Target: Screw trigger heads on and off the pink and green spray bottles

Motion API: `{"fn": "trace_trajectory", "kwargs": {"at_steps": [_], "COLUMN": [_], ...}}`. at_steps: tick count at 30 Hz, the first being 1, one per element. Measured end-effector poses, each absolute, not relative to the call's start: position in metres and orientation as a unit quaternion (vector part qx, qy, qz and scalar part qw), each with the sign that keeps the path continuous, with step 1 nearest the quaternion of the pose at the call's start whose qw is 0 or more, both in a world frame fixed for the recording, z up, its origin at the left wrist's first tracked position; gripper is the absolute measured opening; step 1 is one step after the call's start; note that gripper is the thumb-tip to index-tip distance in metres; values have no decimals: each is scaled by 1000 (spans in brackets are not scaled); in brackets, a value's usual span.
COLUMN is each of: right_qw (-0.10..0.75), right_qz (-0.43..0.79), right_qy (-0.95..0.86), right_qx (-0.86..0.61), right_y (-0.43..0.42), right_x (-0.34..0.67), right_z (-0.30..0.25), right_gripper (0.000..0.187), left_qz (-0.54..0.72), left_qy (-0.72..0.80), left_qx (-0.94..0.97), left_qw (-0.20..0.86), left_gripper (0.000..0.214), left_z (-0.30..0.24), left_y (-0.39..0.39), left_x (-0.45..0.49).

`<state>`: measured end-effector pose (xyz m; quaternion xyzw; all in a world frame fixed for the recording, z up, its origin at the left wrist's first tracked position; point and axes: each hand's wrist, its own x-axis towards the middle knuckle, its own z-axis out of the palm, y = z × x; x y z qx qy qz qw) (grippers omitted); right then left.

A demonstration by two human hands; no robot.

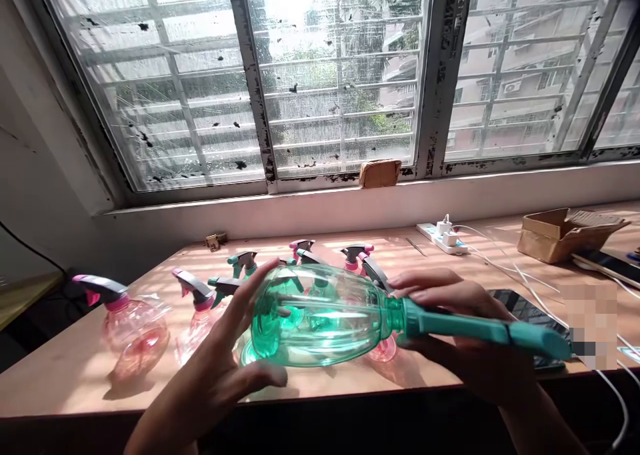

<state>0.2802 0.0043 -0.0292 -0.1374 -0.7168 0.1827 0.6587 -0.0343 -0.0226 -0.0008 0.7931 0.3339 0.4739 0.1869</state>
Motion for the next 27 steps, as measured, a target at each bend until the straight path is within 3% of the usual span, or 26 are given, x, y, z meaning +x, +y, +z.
{"fn": "trace_trajectory", "kwargs": {"at_steps": [6, 11, 18, 24, 27], "right_qw": [655, 603, 671, 698, 680], "right_qz": [357, 495, 438, 288, 271], "right_qy": [-635, -598, -572, -632, -672], "right_qx": [-202, -183, -174, -177, -111], "right_y": [21, 23, 25, 16, 12], "right_x": [287, 281, 279, 286, 286], "right_z": [-35, -38, -34, -33, -29], "right_gripper": [31, 34, 25, 37, 36], "left_qz": [535, 550, 492, 552, 537], "left_qy": [227, 268, 303, 307, 290], "left_qx": [802, 786, 805, 719, 727], "left_qw": [139, 85, 134, 288, 314], "left_gripper": [104, 86, 105, 91, 71], "left_z": [-10, -12, -13, -3, 6], "left_y": [-27, -25, -36, -37, -36], "left_x": [-20, -7, -6, -7, -9]}}
